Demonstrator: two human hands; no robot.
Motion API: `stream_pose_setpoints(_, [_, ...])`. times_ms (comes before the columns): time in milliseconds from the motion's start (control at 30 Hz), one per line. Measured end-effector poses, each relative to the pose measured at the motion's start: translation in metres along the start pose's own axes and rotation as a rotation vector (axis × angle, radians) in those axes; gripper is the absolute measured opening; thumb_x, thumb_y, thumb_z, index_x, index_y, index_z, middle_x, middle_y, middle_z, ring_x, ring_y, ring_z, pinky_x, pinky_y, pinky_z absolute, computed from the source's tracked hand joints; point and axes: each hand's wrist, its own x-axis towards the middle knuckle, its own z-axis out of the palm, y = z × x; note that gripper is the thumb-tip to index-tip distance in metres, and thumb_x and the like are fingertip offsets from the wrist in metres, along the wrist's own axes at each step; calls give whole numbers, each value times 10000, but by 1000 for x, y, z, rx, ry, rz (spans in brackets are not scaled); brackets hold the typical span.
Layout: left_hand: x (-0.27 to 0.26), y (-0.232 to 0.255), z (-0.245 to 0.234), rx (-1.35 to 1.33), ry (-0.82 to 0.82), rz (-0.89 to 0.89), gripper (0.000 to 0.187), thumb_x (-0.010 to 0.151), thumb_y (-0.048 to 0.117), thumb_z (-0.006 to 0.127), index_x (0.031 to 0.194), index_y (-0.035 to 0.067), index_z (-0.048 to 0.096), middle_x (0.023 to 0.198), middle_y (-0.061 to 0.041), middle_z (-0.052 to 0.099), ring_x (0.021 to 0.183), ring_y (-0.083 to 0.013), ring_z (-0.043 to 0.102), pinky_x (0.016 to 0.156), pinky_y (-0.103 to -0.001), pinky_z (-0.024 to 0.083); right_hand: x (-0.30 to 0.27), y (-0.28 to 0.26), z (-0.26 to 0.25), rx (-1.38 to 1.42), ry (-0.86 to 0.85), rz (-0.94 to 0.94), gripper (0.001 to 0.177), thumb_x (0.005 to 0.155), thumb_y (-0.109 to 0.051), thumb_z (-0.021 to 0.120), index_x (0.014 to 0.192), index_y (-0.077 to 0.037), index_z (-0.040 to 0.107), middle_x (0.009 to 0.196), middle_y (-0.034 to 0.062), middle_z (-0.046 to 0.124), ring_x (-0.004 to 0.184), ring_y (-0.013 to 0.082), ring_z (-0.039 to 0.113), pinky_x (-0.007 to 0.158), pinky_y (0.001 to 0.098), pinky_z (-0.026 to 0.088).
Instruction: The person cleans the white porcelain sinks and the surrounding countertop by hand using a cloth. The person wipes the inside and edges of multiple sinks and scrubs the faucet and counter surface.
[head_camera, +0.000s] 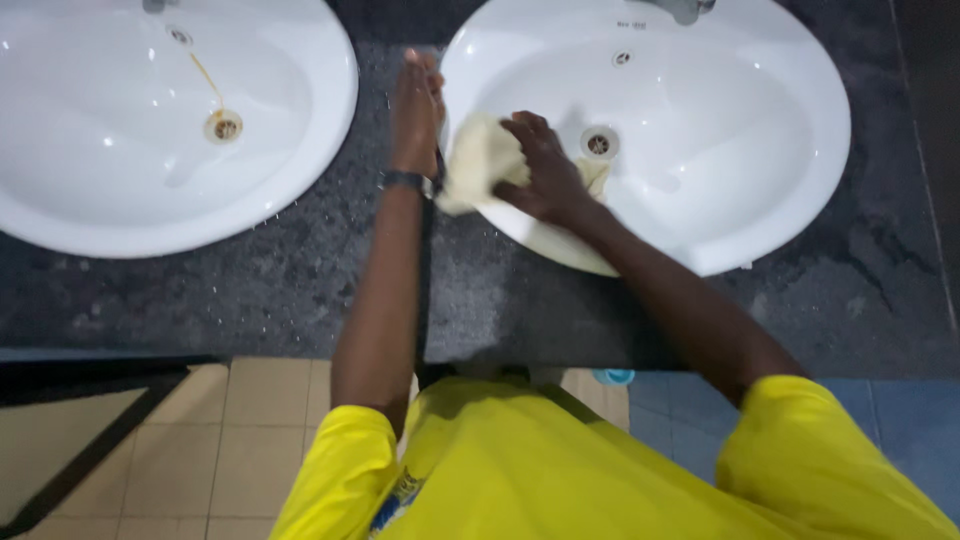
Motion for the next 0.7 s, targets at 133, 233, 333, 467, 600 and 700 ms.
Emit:
stream_pose_setpoints(133, [-4,-1,18,345,140,260,941,1000,799,187,1442,64,575,1466,-180,612,1373,-331,575,1168,-499,417,91,30,47,-289,286,-55,854,879,-454,844,1550,-142,417,1554,260,384,1390,457,457,981,531,589])
stream_pose_setpoints(233, [11,4,18,108,164,220,989,966,828,183,1511,69,507,1534,-209,517,1463,-367,471,1223,-522,346,182,71,41,-567,376,135,832,799,-487,837,1453,-128,470,1449,309,412,1254,512,472,722,555,600])
stream_pose_setpoints(333, [26,14,-16,-233,107,104,1002,914,828,232,1525,78,492,1496,-208,521,1432,-358,479,1202,-506,360,205,113,9,-532,334,409,670,962,-529,789,1480,-203,516,1496,170,488,1398,414,469,911,516,603])
stream_pose_setpoints(467, [42,25,-46,-185,66,133,1021,886,840,247,1420,48,609,1390,-230,683,1310,-346,631,1132,-464,470,178,112,0,-434,250,166,771,882,-453,830,1514,-199,469,1520,182,430,1331,442,455,856,517,598])
stream_pose_setpoints(600, [35,10,-15,-160,-11,111,955,918,818,290,1414,62,597,1376,-220,677,1281,-333,656,1106,-471,499,128,69,34,-307,242,-305,955,783,-470,934,1545,-154,452,1523,190,392,1280,441,473,1003,567,555])
stream_pose_setpoints(700, [23,-8,19,55,100,187,876,984,772,342,1356,50,669,1374,-213,705,1287,-355,694,1111,-483,539,105,39,52,-180,101,-80,928,799,-393,865,1545,-99,399,1542,218,360,1361,451,444,1023,531,545])
